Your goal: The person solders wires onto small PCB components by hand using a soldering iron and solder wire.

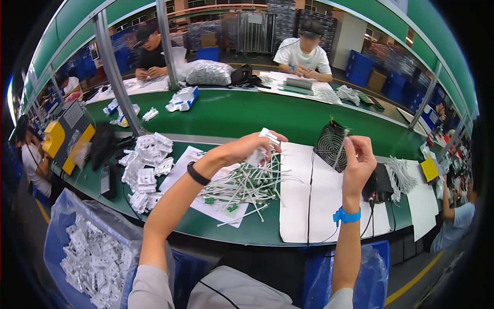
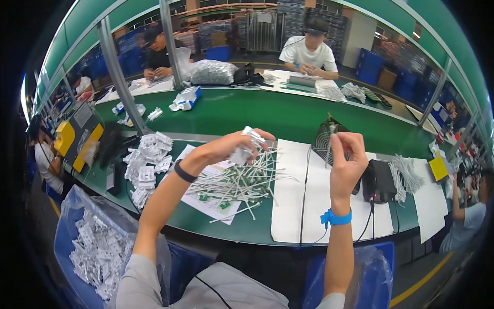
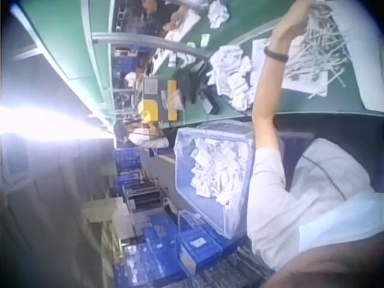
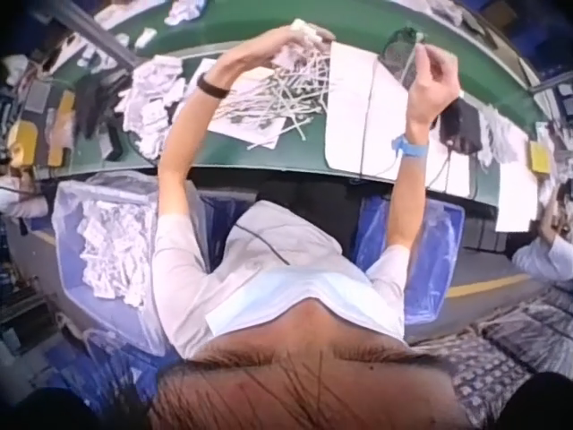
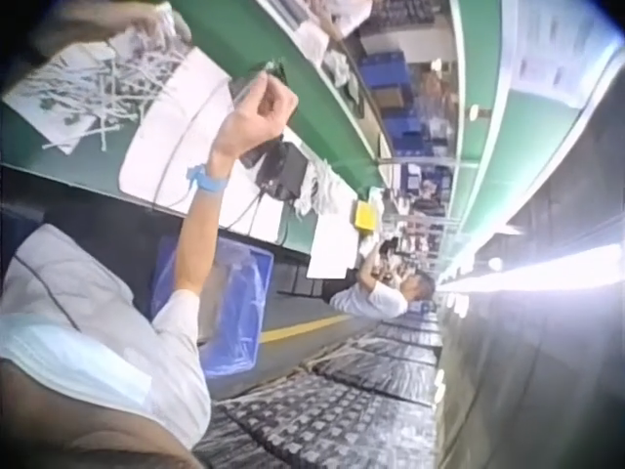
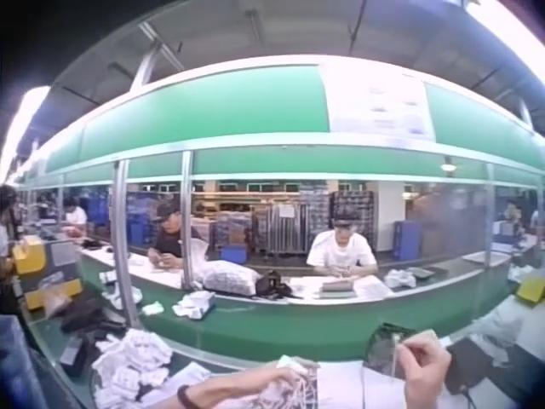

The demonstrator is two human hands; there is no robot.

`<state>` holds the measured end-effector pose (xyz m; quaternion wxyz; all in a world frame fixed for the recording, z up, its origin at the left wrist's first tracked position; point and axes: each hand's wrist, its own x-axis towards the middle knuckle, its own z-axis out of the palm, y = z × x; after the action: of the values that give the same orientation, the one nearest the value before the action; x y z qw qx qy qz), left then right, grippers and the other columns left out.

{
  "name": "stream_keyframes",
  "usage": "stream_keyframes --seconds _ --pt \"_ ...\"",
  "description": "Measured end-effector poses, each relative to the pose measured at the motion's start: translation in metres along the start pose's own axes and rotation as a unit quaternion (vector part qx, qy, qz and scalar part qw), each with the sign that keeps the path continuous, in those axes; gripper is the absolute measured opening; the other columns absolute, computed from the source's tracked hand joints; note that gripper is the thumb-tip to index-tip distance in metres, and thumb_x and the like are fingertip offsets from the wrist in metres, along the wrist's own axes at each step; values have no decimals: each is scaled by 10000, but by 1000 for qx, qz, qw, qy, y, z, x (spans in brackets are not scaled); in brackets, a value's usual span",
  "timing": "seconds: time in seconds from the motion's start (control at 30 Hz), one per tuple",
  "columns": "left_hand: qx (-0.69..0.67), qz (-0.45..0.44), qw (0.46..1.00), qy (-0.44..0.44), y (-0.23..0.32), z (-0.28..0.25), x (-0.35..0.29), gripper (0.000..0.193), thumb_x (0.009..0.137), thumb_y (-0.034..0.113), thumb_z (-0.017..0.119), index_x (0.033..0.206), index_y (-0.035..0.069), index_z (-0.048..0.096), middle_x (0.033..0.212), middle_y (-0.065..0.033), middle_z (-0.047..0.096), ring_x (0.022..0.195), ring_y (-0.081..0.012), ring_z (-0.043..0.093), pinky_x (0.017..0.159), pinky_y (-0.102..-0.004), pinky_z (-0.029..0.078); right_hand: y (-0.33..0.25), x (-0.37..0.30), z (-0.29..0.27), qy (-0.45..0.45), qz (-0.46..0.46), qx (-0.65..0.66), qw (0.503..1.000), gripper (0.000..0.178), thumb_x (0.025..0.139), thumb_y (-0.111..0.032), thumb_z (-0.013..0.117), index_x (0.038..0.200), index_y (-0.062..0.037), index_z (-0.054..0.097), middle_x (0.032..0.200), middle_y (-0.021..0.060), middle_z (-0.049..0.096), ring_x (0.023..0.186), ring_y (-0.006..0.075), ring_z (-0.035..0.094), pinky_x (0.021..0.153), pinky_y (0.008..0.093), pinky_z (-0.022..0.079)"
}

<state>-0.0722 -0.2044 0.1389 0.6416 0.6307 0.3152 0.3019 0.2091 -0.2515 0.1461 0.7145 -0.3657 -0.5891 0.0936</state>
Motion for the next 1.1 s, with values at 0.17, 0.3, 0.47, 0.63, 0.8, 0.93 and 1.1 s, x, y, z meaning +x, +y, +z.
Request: stream_keyframes --seconds 0.17,0.3,0.47,0.63,0.8,0.93,1.1 --pt "-153 -14 984 -96 9 18 -8 794 740 242 504 1463 -81 442 1100 -137 610 752 -173 578 665 -292 504 -19 -11 6 -205 15 -12 979 71 818 0 753 880 2 720 791 24 560 691 104 511 630 242 402" --pt "-182 -20 974 -137 -2 27 -4 790 721 253 532 1447 -49 453 1065 -148 599 737 -185 571 654 -296 484 -27 -22 21 -279 46 13 959 78 824 -16 744 899 3 745 768 30 555 685 115 505 618 254 399" --pt "-196 -31 968 -154 -9 35 -4 510 797 196 468 1237 -49 546 1007 -152 614 688 -180 523 675 -312 473 -18 -24 24 -323 121 42 938 100 833 -52 742 913 7 758 744 14 551 676 95 480 600 256 380" --pt "-188 -95 963 -168 -21 28 -7 487 790 231 475 1155 -83 549 850 -129 580 677 -185 511 671 -316 468 -15 -25 24 -384 163 53 907 109 861 -82 734 922 5 760 747 2 564 649 64 454 580 244 350" --pt "-183 -121 946 -240 -33 22 -3 485 775 211 473 1120 -121 545 823 -146 571 710 -204 536 663 -333 474 -7 -26 22 -437 221 29 871 161 903 -72 703 969 75 717 827 73 720 741 72 630 668 237 482" --pt "-203 -118 945 -226 -45 23 4 524 775 189 497 1194 -121 544 904 -167 621 733 -203 547 711 -336 499 8 -33 18 -414 234 49 878 177 906 -112 723 1008 31 739 817 67 715 727 76 602 661 249 486" --pt "-203 -153 946 -200 -43 22 4 666 706 169 487 1345 -13 460 1075 -255 640 724 -238 557 722 -366 496 16 -42 17 -396 182 61 898 169 899 -114 723 991 27 738 811 75 690 748 111 595 690 265 476"
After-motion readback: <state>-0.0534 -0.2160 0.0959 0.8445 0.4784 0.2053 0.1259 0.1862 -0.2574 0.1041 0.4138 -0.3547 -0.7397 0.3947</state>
